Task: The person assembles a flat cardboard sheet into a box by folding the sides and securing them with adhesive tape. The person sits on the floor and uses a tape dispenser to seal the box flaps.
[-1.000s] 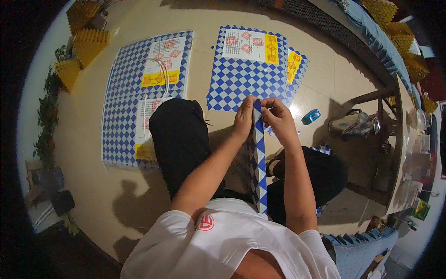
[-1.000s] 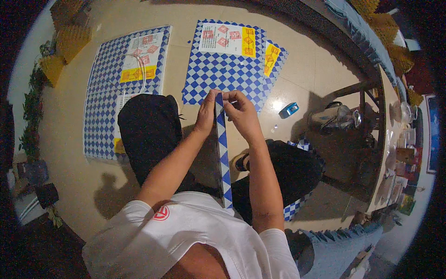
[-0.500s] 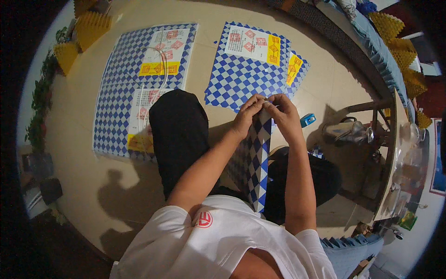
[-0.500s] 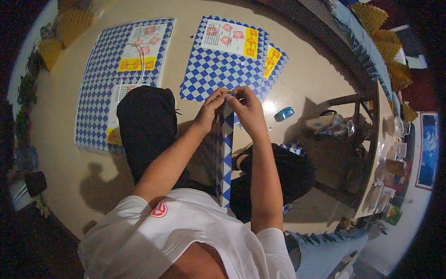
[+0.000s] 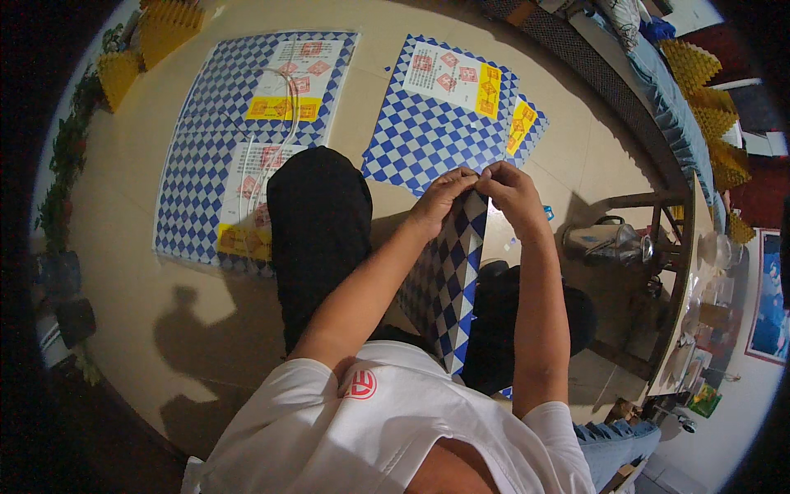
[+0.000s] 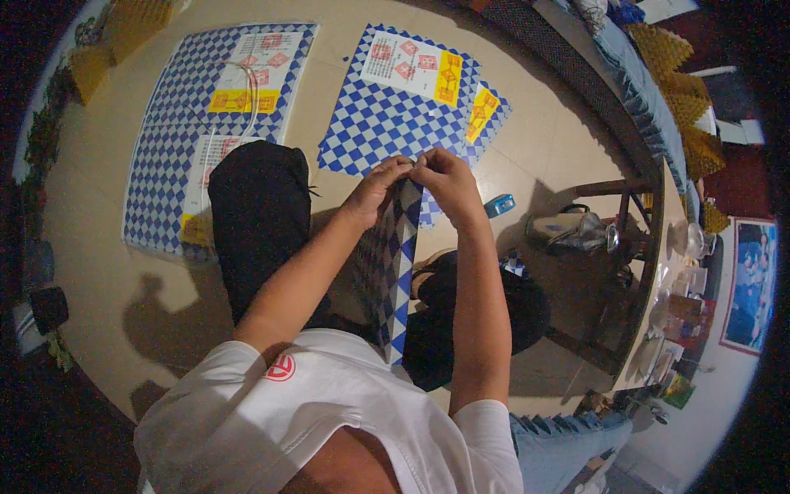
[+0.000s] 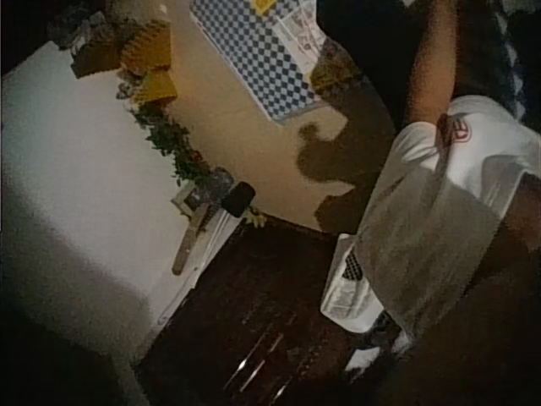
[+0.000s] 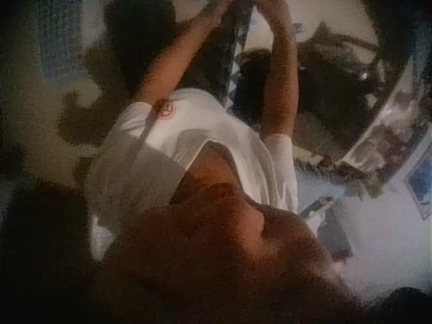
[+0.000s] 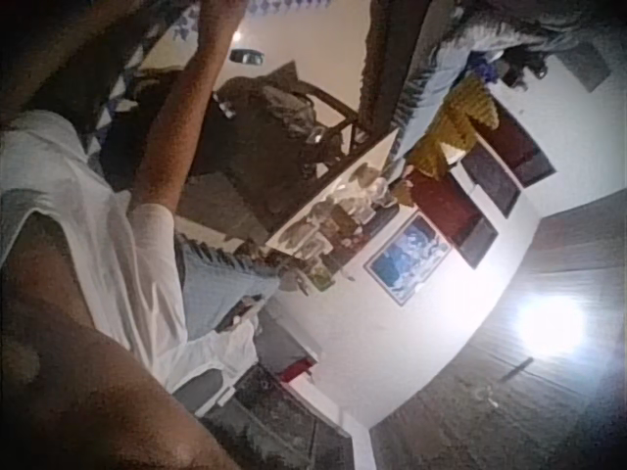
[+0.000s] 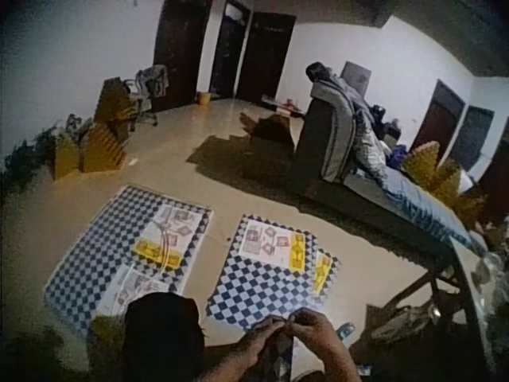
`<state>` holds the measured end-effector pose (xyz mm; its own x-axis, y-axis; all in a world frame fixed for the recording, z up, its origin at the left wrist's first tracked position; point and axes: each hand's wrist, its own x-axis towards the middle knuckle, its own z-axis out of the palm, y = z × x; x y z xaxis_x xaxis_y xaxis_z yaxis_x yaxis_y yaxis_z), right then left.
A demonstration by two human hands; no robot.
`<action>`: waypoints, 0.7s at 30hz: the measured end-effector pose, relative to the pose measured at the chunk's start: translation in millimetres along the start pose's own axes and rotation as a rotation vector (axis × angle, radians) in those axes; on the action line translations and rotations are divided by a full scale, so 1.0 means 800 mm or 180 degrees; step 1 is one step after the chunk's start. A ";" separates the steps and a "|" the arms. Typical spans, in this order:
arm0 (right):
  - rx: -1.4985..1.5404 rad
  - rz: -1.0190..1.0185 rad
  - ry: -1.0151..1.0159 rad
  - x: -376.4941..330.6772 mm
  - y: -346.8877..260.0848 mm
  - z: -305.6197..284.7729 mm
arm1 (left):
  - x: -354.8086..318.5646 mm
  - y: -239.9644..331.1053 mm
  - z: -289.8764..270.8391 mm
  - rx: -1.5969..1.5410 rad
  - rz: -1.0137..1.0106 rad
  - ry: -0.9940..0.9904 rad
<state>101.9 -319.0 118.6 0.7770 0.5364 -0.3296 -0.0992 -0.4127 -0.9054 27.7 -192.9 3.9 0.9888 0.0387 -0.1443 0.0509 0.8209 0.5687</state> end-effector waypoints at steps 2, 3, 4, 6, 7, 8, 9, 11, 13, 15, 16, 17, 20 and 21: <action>0.0060 -0.0080 0.0039 -0.004 0.001 0.000 | 0.000 0.001 0.003 0.0137 -0.0019 0.0083; 0.0094 -0.0125 0.0055 -0.005 0.002 0.001 | 0.000 0.001 0.003 0.0066 -0.0041 0.0038; 0.0097 -0.0196 0.0058 -0.005 0.004 0.002 | -0.001 0.002 0.002 -0.0006 -0.0063 -0.0009; 0.0103 -0.0335 0.0064 -0.005 0.008 0.005 | -0.003 0.004 0.005 -0.0069 -0.0071 -0.0012; 0.0002 -0.0285 0.0103 -0.006 0.006 0.005 | -0.005 0.006 0.009 -0.0061 -0.0056 0.0032; -0.0100 -0.0234 0.0143 -0.009 0.001 0.005 | -0.007 0.008 0.013 -0.0052 -0.0041 0.0076; -0.0204 -0.0185 0.0180 -0.012 -0.002 0.006 | -0.007 0.009 0.014 0.0005 -0.0020 0.0111; -0.0004 0.0040 0.0197 -0.016 -0.001 0.005 | -0.006 0.010 0.016 0.0121 0.0021 0.0182; -0.0026 0.0080 0.0144 -0.018 0.004 0.001 | -0.004 0.010 0.010 0.0199 0.0052 0.0068; -0.0270 -0.0080 0.0004 -0.014 0.014 -0.003 | -0.003 0.008 0.008 0.0218 0.0051 -0.0005; -0.0277 -0.0159 -0.0026 -0.015 0.015 -0.005 | -0.002 0.007 0.007 0.0198 0.0036 -0.0020; -0.0283 -0.0238 -0.0057 -0.015 0.016 -0.006 | -0.002 0.006 0.007 0.0179 0.0021 -0.0035; -0.0244 -0.0569 -0.0005 -0.016 0.021 -0.002 | -0.002 0.005 0.003 0.0137 -0.0010 -0.0084; -0.0230 -0.0690 0.0040 -0.018 0.022 0.000 | -0.001 0.005 0.002 0.0095 -0.0009 -0.0152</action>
<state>89.1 -333.9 107.3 0.7829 0.6092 -0.1258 0.1154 -0.3409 -0.9330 27.1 -190.9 7.8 0.9942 0.0086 -0.1075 0.0571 0.8036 0.5924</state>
